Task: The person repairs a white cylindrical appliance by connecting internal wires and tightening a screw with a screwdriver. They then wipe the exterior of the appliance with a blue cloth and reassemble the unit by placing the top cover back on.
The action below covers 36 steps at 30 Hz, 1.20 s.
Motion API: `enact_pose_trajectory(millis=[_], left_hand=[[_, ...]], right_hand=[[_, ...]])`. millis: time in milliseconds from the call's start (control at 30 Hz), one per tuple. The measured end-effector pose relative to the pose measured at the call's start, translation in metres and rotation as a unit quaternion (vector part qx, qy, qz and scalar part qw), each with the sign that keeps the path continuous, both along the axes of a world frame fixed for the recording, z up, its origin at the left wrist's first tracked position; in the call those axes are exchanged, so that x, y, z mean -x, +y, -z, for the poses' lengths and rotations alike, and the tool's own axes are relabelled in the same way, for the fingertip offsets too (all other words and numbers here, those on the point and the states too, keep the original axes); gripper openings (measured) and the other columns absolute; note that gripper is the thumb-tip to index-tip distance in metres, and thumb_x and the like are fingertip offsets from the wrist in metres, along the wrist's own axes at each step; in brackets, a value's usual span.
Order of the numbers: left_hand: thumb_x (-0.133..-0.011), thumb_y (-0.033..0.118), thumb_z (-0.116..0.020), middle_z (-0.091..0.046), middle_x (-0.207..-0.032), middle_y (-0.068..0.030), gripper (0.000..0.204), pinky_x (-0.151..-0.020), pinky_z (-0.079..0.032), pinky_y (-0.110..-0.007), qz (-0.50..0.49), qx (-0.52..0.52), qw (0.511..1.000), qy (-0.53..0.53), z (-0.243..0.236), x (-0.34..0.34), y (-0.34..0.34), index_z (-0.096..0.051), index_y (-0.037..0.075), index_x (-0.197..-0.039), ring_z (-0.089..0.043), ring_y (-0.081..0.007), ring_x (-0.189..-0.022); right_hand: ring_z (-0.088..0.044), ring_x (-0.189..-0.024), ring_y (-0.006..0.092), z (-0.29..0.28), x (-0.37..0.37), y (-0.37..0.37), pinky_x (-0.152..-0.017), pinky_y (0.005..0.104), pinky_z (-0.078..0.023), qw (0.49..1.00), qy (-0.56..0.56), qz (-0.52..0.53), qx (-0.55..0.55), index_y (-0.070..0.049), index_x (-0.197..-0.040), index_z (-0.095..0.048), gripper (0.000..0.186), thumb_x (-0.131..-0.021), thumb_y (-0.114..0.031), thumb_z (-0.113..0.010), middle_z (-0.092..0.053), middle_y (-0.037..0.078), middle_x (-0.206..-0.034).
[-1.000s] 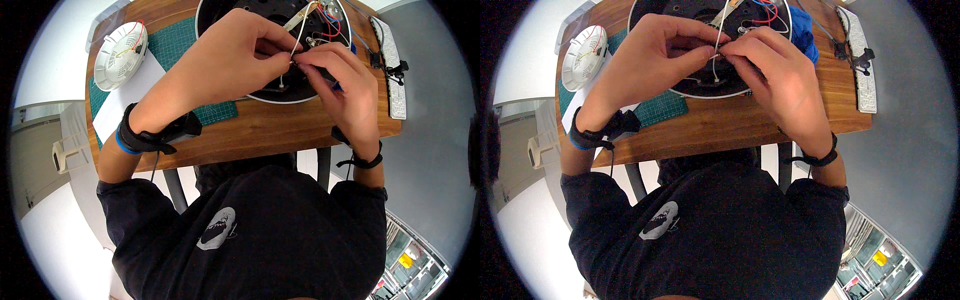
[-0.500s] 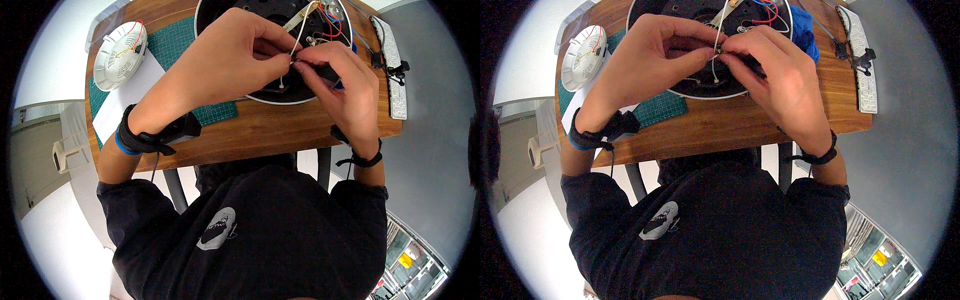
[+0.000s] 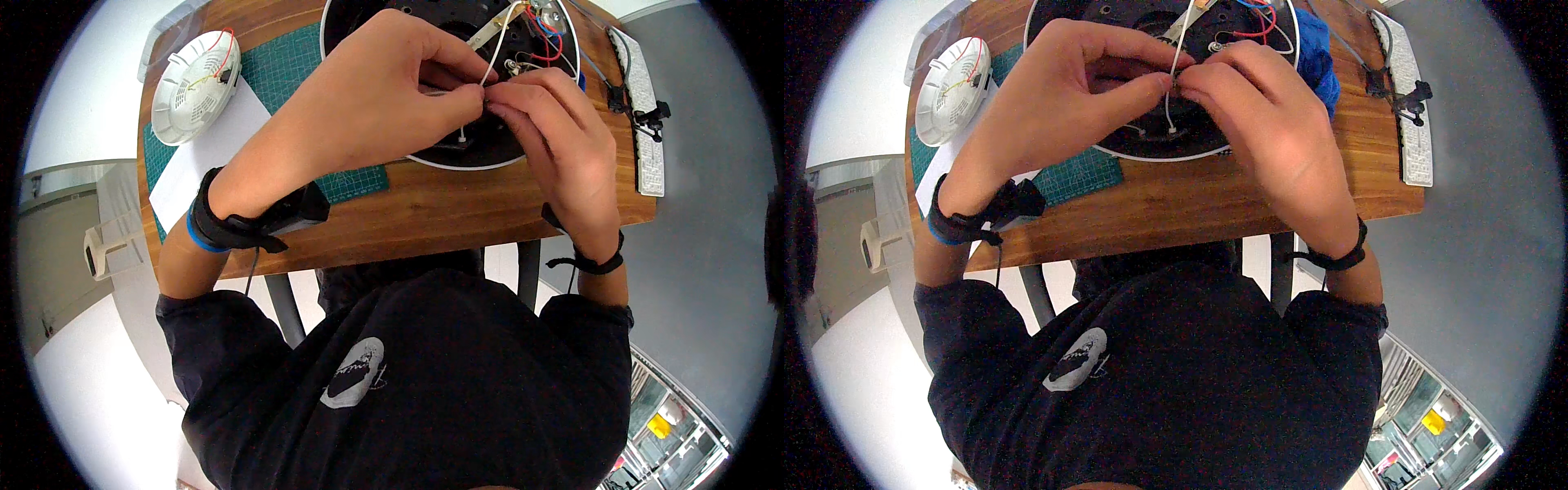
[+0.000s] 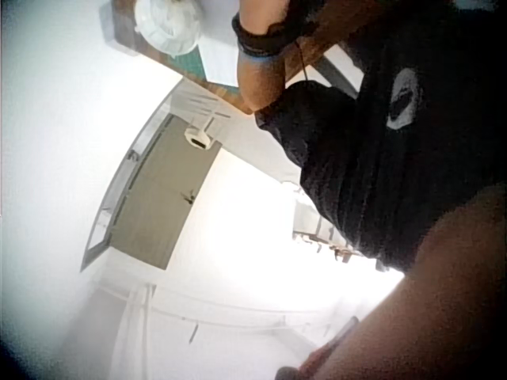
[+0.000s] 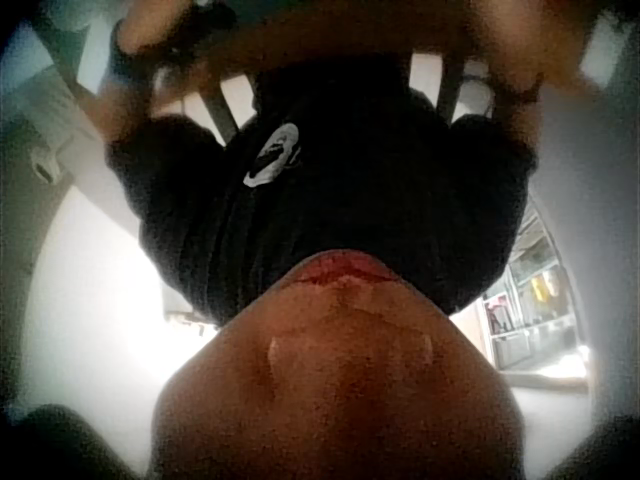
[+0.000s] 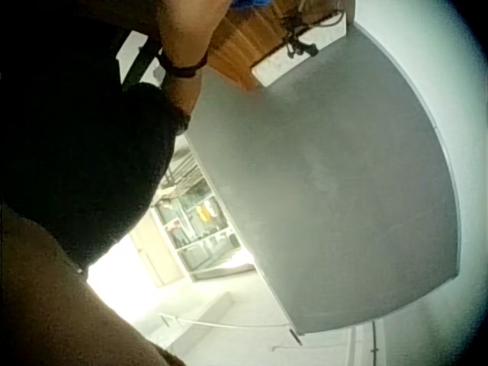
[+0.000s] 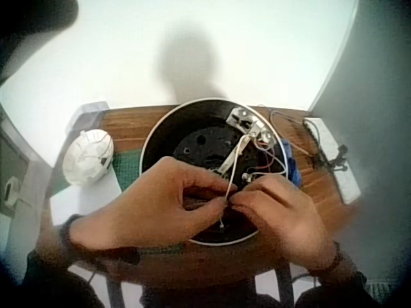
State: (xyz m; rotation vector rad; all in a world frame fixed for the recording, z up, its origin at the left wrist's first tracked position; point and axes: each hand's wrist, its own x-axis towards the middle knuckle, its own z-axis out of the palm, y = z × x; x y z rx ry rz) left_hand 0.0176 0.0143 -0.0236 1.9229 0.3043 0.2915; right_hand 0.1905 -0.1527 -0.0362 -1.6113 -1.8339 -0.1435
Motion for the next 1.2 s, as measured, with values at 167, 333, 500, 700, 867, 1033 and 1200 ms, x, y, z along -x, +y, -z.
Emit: enact_pose_trajectory(millis=[167,333,500,700,867,1033,1200], left_hand=[[-0.102,0.008,-0.073,-0.08,-0.113,-0.0092,0.029,-0.095,-0.061,-0.029,-0.002,0.005,1.0,-0.005,0.0,-0.001,-0.002,-0.076,-0.005,-0.128,-0.075,-0.0125,-0.103],[-0.102,0.008,-0.074,-0.08,-0.112,-0.009,0.028,-0.096,-0.061,-0.029,0.008,-0.018,1.0,0.001,-0.001,-0.002,-0.001,-0.077,-0.005,-0.126,-0.075,-0.0128,-0.104],[-0.101,0.009,-0.075,-0.081,-0.111,-0.0089,0.028,-0.096,-0.061,-0.029,-0.004,-0.028,1.0,0.002,-0.002,-0.002,-0.001,-0.077,-0.005,-0.126,-0.075,-0.0126,-0.104],[-0.098,0.007,-0.075,-0.08,-0.113,-0.0159,0.025,-0.091,-0.062,-0.032,0.083,0.051,0.992,0.084,-0.042,-0.008,0.012,-0.078,-0.006,-0.12,-0.076,-0.0169,-0.102],[-0.099,0.003,-0.071,-0.082,-0.1,-0.0162,0.022,-0.079,-0.064,-0.028,0.039,-0.031,0.998,0.032,-0.043,-0.002,-0.008,-0.079,-0.008,-0.117,-0.076,-0.0132,-0.085],[-0.098,0.002,-0.072,-0.082,-0.105,-0.0168,0.023,-0.088,-0.065,-0.029,0.042,-0.008,0.999,0.024,-0.04,-0.002,-0.008,-0.078,-0.009,-0.118,-0.077,-0.0154,-0.093],[-0.098,0.003,-0.072,-0.082,-0.105,-0.0173,0.023,-0.09,-0.065,-0.03,0.042,-0.022,0.999,0.022,-0.04,-0.003,-0.009,-0.078,-0.009,-0.117,-0.078,-0.0166,-0.094]], right_hand=[[-0.071,-0.098,0.032,0.0,0.003,0.002,-0.083,0.0397,-0.059,1.0,-0.008,0.002,-0.024,-0.004,-0.109,-0.073,0.022,-0.088,0.0,-0.081,-0.07,0.012,-0.106],[-0.071,-0.095,0.033,-0.002,0.002,0.003,-0.082,0.0405,-0.058,0.999,0.029,0.004,-0.012,-0.003,-0.108,-0.072,0.021,-0.089,0.0,-0.081,-0.071,0.011,-0.102],[-0.071,-0.094,0.0331,-0.005,-0.002,0.002,-0.082,0.0405,-0.058,1.0,0.021,-0.011,-0.003,-0.003,-0.108,-0.072,0.021,-0.089,-0.001,-0.081,-0.071,0.012,-0.102],[-0.072,-0.094,0.0333,-0.004,-0.002,0.002,-0.081,0.0403,-0.058,1.0,0.028,-0.006,-0.005,-0.003,-0.108,-0.072,0.019,-0.091,-0.001,-0.08,-0.071,0.012,-0.101],[-0.071,-0.094,0.0338,-0.008,-0.002,0.002,-0.081,0.0404,-0.058,0.999,0.045,-0.013,0.011,-0.002,-0.108,-0.072,0.018,-0.092,-0.002,-0.079,-0.07,0.013,-0.101],[-0.071,-0.093,0.0341,-0.007,-0.002,0.003,-0.081,0.0408,-0.057,0.999,0.028,-0.017,0.004,-0.002,-0.108,-0.072,0.017,-0.092,-0.001,-0.079,-0.07,0.013,-0.1],[-0.072,-0.091,0.0339,-0.007,-0.002,0.003,-0.079,0.0405,-0.058,1.0,0.016,-0.013,-0.006,-0.002,-0.106,-0.072,0.017,-0.091,-0.001,-0.08,-0.07,0.013,-0.099]])
